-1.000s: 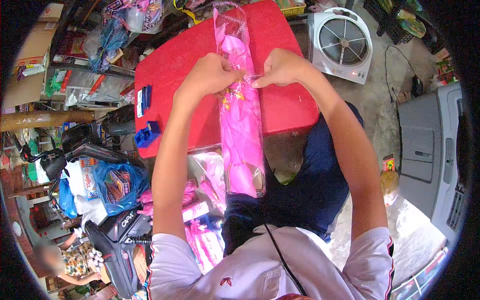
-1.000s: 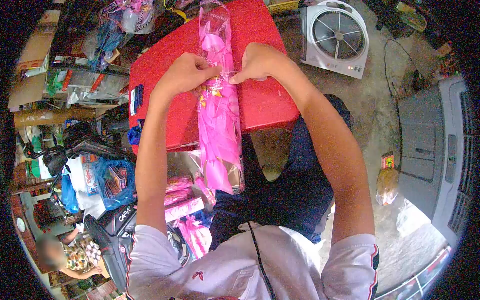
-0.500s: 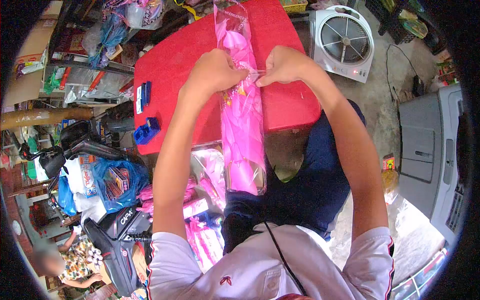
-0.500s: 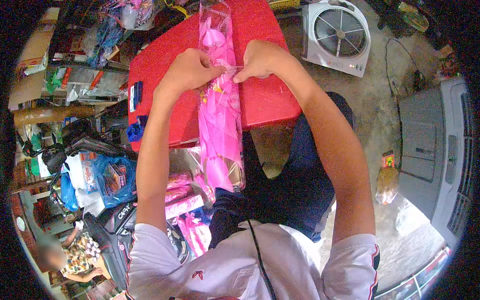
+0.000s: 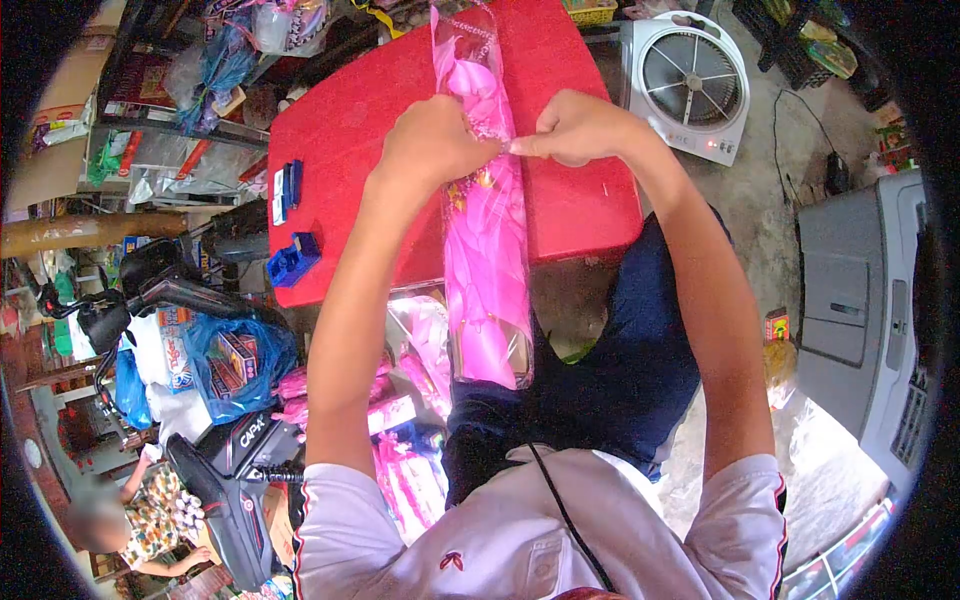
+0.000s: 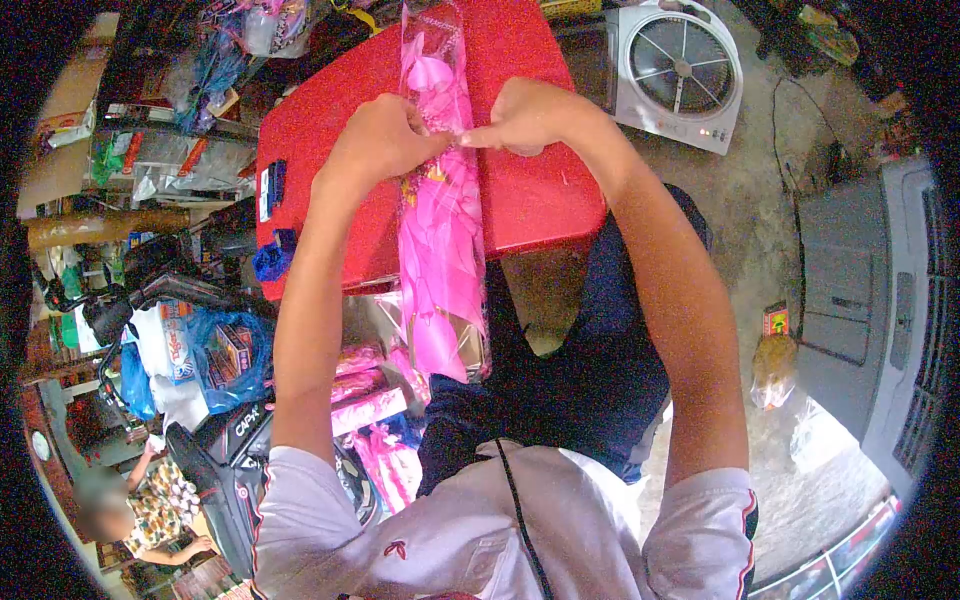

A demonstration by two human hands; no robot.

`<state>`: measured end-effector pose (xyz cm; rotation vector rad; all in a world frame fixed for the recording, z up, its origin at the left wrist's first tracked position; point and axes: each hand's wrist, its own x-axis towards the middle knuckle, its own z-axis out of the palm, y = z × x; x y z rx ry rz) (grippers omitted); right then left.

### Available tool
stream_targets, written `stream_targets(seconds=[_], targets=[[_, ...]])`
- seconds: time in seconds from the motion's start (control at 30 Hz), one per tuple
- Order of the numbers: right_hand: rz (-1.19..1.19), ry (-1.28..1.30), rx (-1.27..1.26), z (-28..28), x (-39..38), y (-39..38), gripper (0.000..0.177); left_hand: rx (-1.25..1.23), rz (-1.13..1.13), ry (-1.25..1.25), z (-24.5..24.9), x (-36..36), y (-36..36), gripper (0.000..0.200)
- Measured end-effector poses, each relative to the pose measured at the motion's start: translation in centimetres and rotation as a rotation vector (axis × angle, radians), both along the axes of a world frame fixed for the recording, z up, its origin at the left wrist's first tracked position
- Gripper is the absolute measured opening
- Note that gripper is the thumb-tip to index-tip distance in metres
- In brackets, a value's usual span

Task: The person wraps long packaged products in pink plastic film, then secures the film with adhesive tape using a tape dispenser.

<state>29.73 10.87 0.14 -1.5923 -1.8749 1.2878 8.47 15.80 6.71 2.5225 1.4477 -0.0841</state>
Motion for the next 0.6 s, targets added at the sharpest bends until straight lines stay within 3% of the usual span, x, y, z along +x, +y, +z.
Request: stream_targets(seconds=[0.07, 0.17, 0.33, 0.6], targets=[[-0.104, 0.055, 0.001, -0.1, -0.6, -0.5, 0.057, 0.029, 0.003, 0.008, -0.1, 0.0, 0.0, 0.042], [-0.118, -0.062, 0.039, 0.5, -1.1, -0.6, 0.059, 0.076, 0.002, 0.021, -0.5, 0.0, -0.1, 0.042], [-0.093, -0.104, 0.071, -0.6, -1.1, 0.0, 0.058, 0.059, 0.046, 0.114, 0.7, 0.9, -1.0, 0.054], [-0.057, -0.185, 0.105, -1.4, -1.1, 0.7, 0.060, 0.155, 0.023, 0.125, 1.5, 1.6, -1.7, 0.052]])
